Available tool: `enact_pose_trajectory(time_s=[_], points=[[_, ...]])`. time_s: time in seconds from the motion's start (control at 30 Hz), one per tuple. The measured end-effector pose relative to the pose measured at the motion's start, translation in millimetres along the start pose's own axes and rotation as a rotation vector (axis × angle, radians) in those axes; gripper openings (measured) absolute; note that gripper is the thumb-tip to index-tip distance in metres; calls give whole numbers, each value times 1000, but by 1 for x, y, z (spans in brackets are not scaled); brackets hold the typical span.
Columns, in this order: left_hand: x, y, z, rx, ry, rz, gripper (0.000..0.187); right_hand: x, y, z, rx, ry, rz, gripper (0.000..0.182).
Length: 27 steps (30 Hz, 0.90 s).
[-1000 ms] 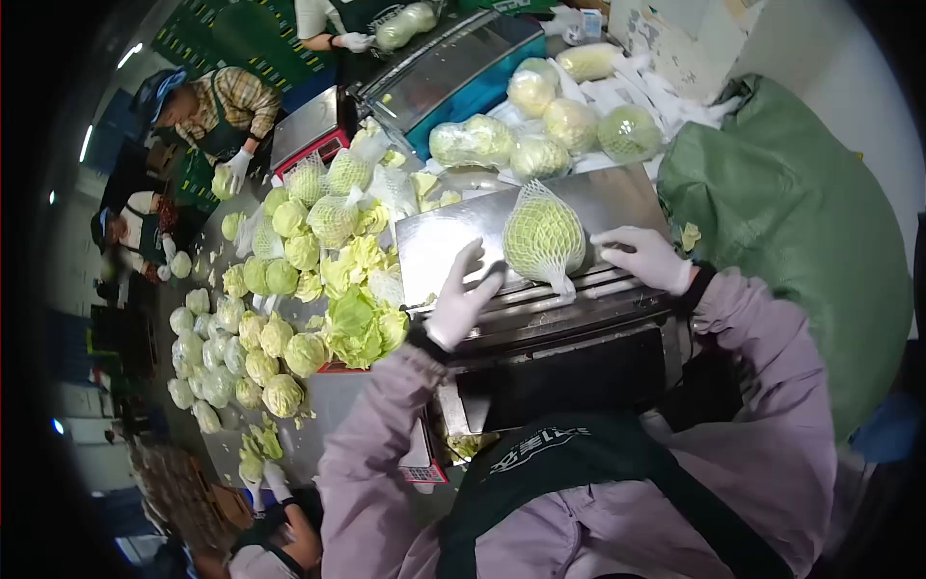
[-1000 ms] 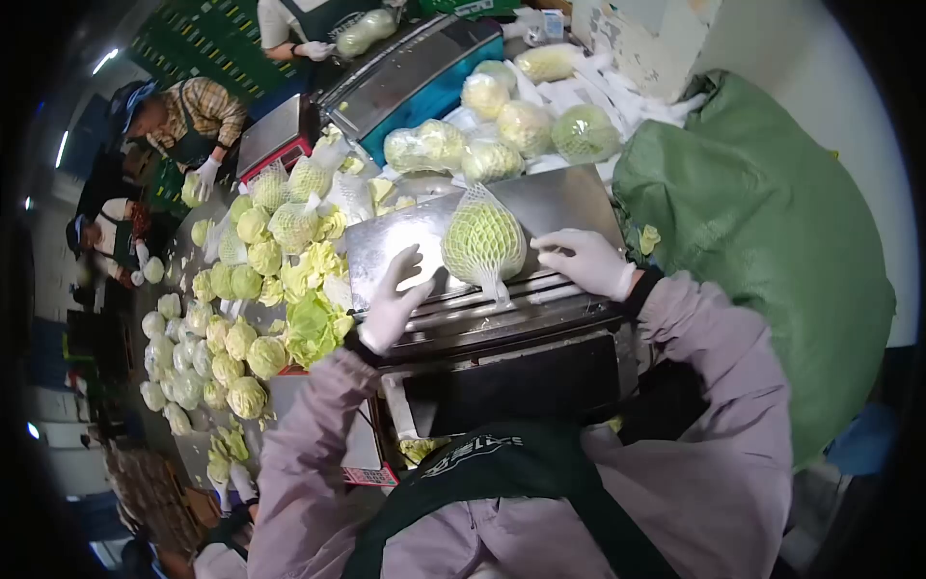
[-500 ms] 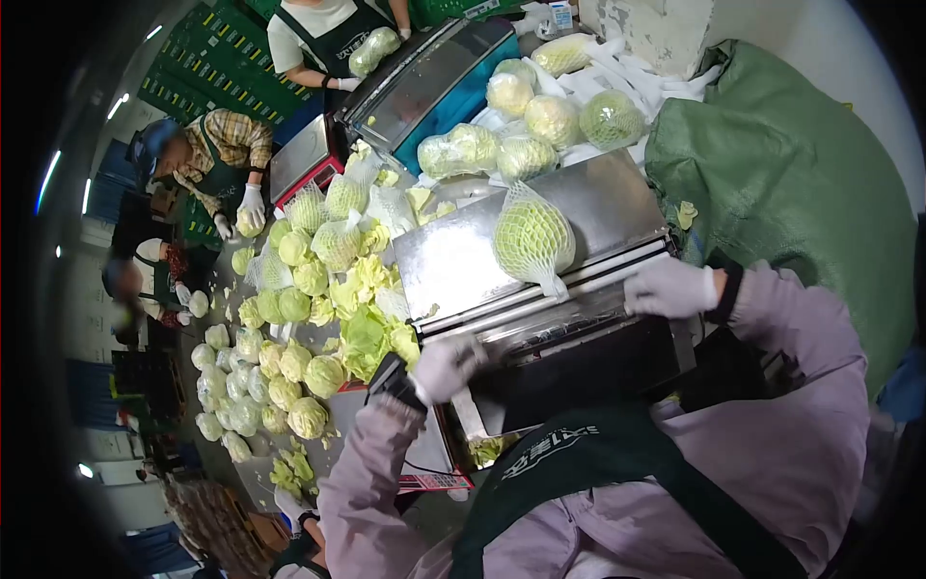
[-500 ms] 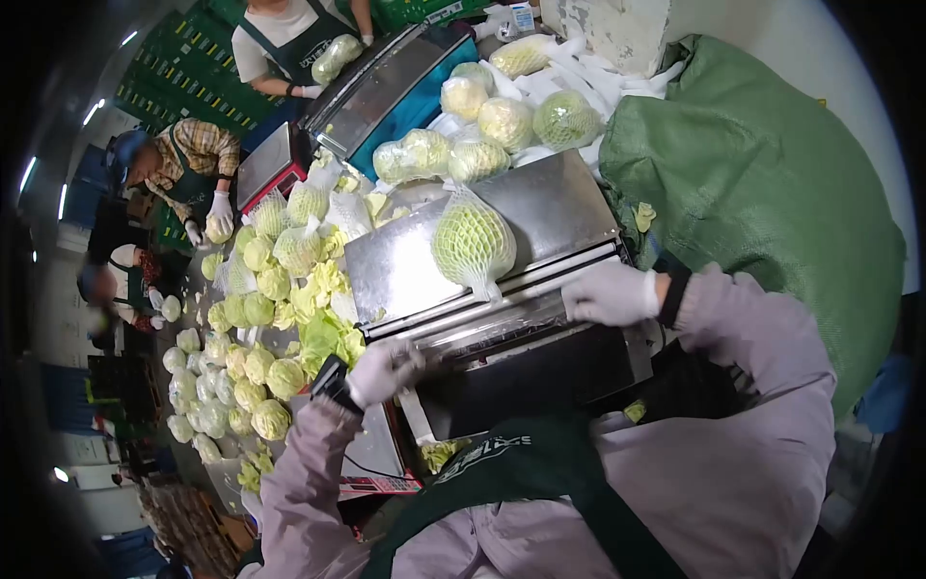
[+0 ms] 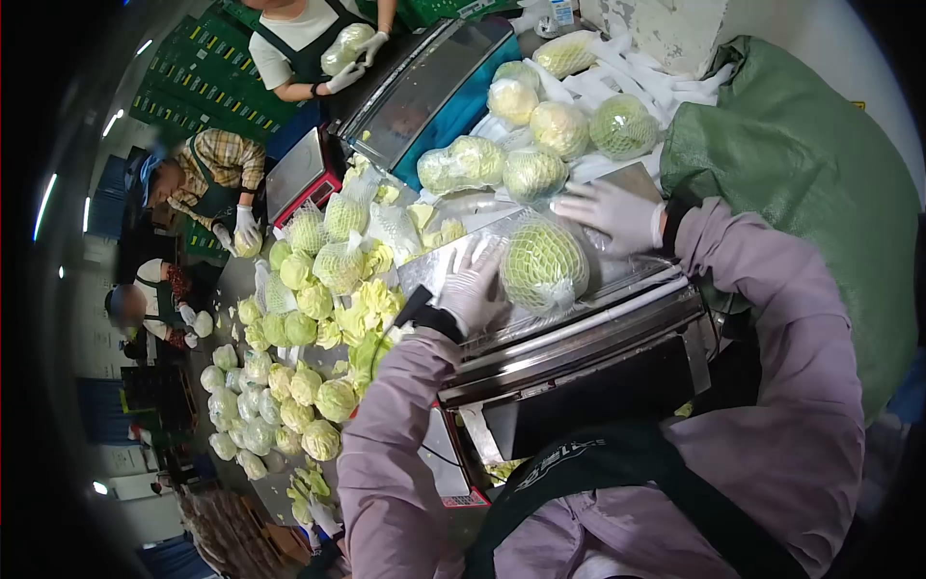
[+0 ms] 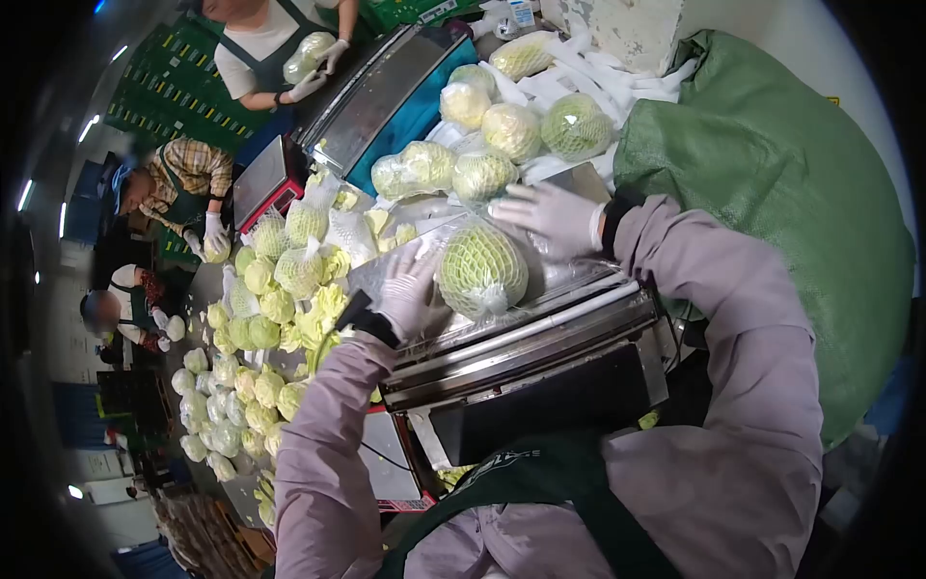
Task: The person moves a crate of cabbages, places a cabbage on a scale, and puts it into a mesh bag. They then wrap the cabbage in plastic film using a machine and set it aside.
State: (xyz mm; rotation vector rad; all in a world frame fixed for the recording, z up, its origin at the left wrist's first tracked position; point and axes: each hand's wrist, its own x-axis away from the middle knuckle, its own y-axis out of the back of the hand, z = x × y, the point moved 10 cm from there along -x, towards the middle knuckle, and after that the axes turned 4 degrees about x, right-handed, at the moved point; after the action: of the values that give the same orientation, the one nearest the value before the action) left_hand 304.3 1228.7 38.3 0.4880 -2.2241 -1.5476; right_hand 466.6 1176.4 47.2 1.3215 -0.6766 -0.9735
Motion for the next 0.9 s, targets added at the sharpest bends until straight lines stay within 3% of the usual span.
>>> enact_pose_trajectory(time_s=[0.03,0.07,0.23,0.3,0.33,0.37,0.43,0.5,0.53,0.57,0.6,0.63,0.67,0.7,0.73,0.77,0.83,0.9], points=[[-6,-17,4,61,9,-48,86,1,-19,1,56,-16,7,73],[-12,-20,7,179,-48,-229,86,0,-28,4,-8,-50,23,73],[-13,-17,14,332,-3,-242,67,-18,-31,7,-131,-140,-61,72],[-6,-16,22,569,50,-267,66,-20,-20,8,-241,-107,-99,71],[-3,-8,12,514,33,-180,67,-19,-10,12,-351,-73,-130,71],[6,-23,0,1087,123,83,67,-12,-2,17,-350,-76,-130,71],[44,-26,-47,1268,97,352,67,16,-21,67,-987,-89,524,64],[88,-19,-92,1279,-42,457,63,38,18,123,-1254,27,464,53],[113,-27,-109,1321,2,685,62,53,37,151,-1201,64,612,49],[143,-35,-126,1355,46,918,62,68,26,168,-1294,83,610,49],[161,-39,-136,1565,166,932,65,96,1,187,-1505,-124,906,57],[175,-49,-141,1568,162,932,65,128,-14,207,-1687,-349,1205,66],[195,-73,-140,1737,360,995,66,142,-32,220,-1771,-427,1242,74],[213,-99,-136,1893,566,1050,68,155,-56,231,-1850,-504,1272,81],[233,-127,-141,2035,541,1237,72,169,-78,242,-1908,-578,1280,93],[247,-146,-139,2029,535,1239,72,184,-99,250,-1992,-660,1333,89],[268,-174,-127,2105,840,1072,74,192,-111,261,-2248,-610,1178,80],[277,-165,-121,2317,801,837,75,208,-123,253,-2340,-838,965,68]])
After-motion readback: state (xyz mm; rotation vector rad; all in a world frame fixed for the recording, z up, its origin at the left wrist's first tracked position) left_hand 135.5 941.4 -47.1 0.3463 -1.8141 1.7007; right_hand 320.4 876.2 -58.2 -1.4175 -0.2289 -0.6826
